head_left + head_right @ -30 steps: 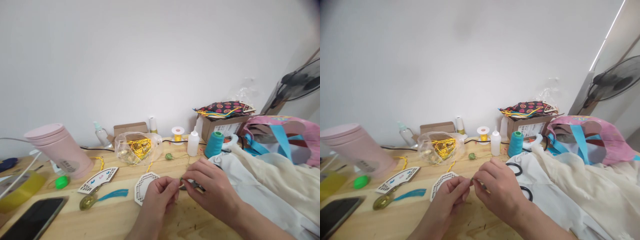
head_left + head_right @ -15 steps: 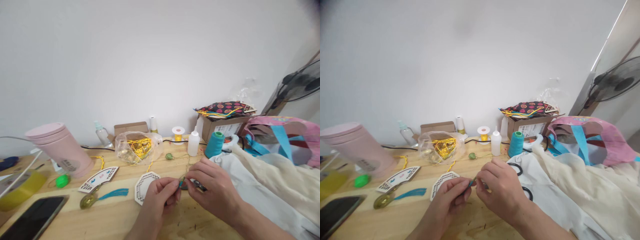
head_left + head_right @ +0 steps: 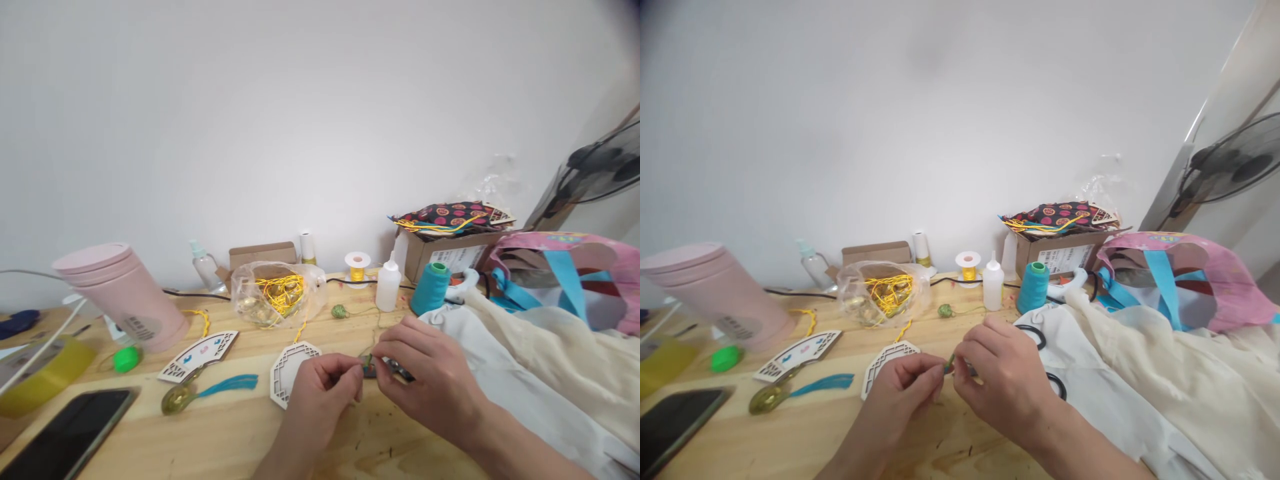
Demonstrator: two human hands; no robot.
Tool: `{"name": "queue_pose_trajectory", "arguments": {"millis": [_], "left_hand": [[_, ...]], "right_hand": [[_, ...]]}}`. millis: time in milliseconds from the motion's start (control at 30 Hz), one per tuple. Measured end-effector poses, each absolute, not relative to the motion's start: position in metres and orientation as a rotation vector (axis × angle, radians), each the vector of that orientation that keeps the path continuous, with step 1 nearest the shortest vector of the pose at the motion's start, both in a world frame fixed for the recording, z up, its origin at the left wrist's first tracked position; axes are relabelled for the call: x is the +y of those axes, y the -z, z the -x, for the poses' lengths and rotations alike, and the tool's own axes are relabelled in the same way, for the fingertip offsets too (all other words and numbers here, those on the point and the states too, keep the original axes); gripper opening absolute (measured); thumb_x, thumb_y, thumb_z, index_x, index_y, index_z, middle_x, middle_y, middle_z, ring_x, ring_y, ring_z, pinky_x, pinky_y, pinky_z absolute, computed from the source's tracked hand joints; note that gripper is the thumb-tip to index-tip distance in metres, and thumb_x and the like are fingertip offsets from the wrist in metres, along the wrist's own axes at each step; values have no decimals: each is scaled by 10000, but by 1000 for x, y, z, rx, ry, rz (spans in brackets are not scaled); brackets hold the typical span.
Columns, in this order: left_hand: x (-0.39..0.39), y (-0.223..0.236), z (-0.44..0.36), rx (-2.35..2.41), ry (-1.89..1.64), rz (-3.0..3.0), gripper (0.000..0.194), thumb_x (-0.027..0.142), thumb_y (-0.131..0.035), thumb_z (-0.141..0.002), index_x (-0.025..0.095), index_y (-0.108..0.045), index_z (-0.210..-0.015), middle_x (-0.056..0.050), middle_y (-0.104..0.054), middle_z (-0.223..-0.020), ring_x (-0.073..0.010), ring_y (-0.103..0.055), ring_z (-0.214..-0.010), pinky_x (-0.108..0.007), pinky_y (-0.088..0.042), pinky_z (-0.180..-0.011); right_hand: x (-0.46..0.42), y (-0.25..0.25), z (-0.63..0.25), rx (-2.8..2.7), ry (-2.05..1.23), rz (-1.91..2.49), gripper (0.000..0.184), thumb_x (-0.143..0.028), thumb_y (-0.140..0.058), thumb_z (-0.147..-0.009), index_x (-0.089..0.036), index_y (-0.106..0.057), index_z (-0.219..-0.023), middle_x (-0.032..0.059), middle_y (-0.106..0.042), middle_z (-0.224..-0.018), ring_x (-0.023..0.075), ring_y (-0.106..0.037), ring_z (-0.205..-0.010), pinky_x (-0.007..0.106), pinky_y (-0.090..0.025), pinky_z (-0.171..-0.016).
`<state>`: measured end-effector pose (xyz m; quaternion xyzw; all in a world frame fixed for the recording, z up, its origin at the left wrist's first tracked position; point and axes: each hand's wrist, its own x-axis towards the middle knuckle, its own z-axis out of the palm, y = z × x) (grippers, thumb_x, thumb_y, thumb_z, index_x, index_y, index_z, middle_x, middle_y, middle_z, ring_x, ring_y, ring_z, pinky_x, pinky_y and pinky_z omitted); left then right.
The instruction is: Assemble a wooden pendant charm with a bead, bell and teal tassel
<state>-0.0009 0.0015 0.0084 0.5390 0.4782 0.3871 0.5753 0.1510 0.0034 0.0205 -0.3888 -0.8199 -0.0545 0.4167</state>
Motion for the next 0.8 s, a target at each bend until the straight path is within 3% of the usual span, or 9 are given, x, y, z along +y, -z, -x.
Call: {"name": "queue_pose_trajectory", "arguments": {"millis": [233, 800], "left_hand": [[1, -8, 0, 1213, -892, -1416, 191, 240, -505, -687, 131, -578, -548, 55, -405, -466, -67, -311, -461, -175, -246, -439], [1, -8, 1, 1271, -908, -1417, 247, 245, -497, -709, 150, -524, -483, 67, -391, -422, -60, -276, -415, -179, -222, -412]], "right_hand": [[4, -19, -151, -2049, 142, 1005, 119, -79, -513, -652, -150, -578, -582, 21, -581, -556, 131, -481, -540, 243, -381, -501], [2, -21, -152, -2025, 118, 1027, 100, -70, -525, -604, -158, -557, -570, 6, -574, -537, 124, -486, -512, 234, -370, -479]]}}
